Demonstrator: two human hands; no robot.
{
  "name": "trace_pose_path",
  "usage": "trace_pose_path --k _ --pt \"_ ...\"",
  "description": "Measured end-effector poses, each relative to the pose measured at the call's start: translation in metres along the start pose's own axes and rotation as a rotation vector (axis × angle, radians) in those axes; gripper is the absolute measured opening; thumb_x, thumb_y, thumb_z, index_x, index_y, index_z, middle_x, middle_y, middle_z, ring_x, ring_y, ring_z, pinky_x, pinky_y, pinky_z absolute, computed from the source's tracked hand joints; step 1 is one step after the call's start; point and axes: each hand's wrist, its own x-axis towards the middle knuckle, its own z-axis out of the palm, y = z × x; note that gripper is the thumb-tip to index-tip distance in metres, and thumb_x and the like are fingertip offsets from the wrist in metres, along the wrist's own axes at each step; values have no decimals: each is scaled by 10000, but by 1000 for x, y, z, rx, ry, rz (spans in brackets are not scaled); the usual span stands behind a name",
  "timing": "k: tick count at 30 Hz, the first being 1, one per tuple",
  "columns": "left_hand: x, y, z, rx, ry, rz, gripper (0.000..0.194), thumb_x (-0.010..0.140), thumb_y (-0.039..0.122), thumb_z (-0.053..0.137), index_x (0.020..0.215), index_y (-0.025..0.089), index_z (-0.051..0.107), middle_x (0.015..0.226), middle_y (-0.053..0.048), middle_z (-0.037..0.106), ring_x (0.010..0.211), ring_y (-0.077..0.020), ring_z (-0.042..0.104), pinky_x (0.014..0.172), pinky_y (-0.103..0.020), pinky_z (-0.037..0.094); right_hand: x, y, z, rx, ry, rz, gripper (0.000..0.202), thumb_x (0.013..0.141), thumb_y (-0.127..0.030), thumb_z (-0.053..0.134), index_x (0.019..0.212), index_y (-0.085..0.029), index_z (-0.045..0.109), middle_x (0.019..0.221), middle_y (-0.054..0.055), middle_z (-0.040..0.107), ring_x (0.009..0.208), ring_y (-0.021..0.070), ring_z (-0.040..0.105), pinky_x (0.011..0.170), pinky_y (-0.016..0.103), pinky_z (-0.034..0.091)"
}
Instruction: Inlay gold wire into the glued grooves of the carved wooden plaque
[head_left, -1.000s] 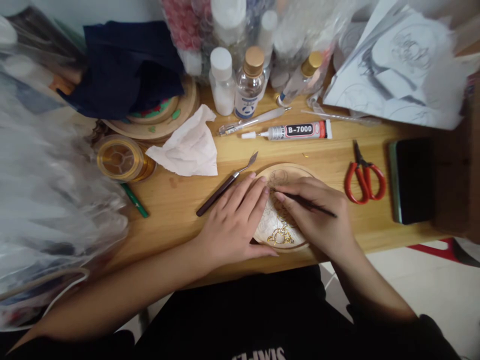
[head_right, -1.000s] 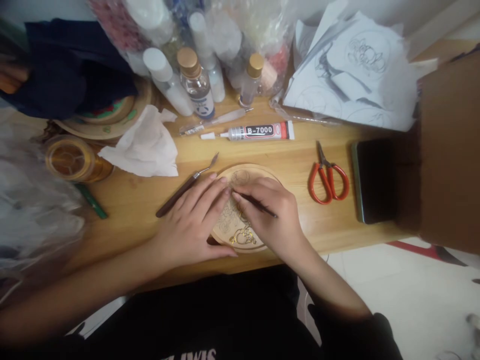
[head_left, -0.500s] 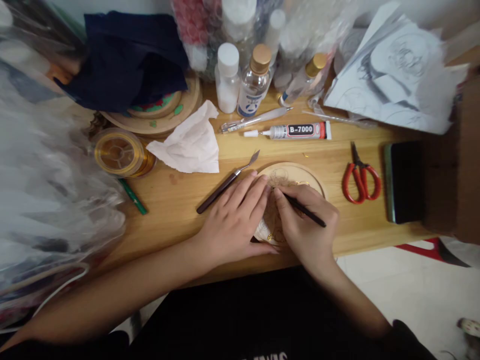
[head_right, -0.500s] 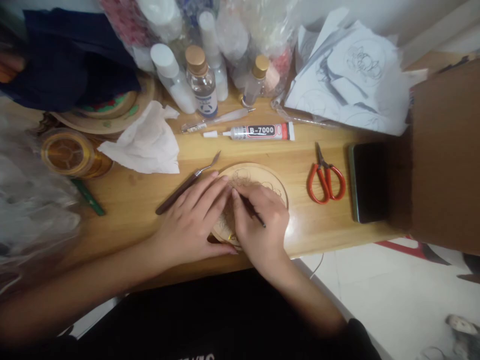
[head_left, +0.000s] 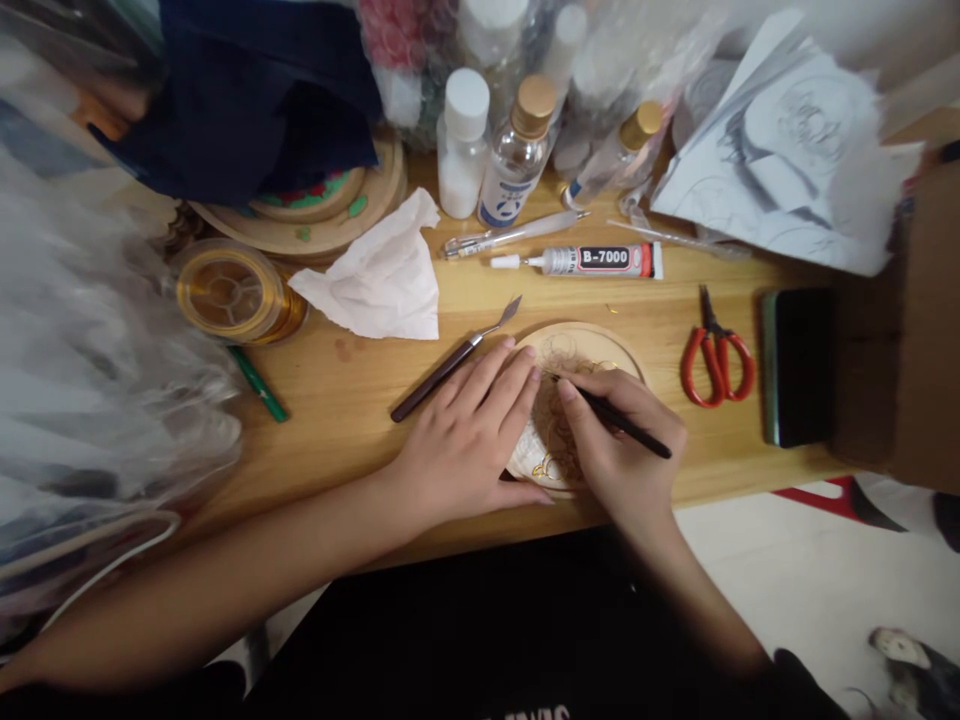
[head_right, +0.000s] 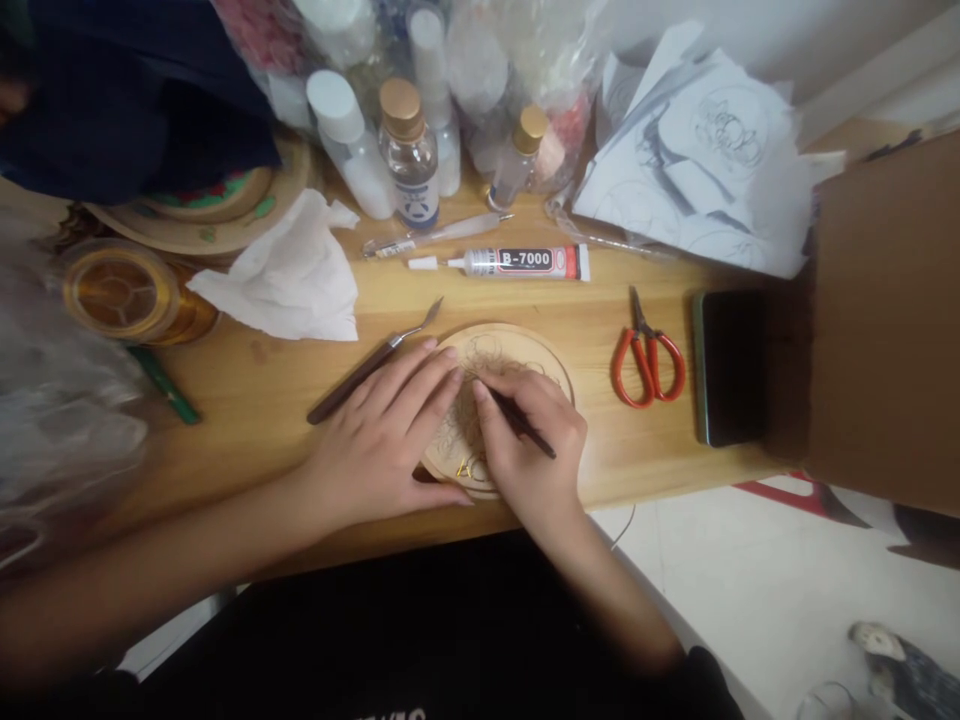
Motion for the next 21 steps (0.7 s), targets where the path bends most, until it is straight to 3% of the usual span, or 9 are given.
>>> trace_pose_path --k 7,21 --pt "0 0 0 -6 2 1 1028 755 832 498 1368 7 491 1467 -203 473 1390 -357 391 1118 -437 359 2 0 0 -12 -15 -19 75 859 -200 650 902 -214 709 822 14 715 764 152 652 749 337 526" --pt "0 2 0 -35 5 -28 976 759 771 578 1366 10 496 1490 -169 459 1394 -338 385 1123 -426 342 2 -10 12 -215 75 -80 79 876 -201 620 816 -184 667 728 9 700 680 127 646 647 273 526"
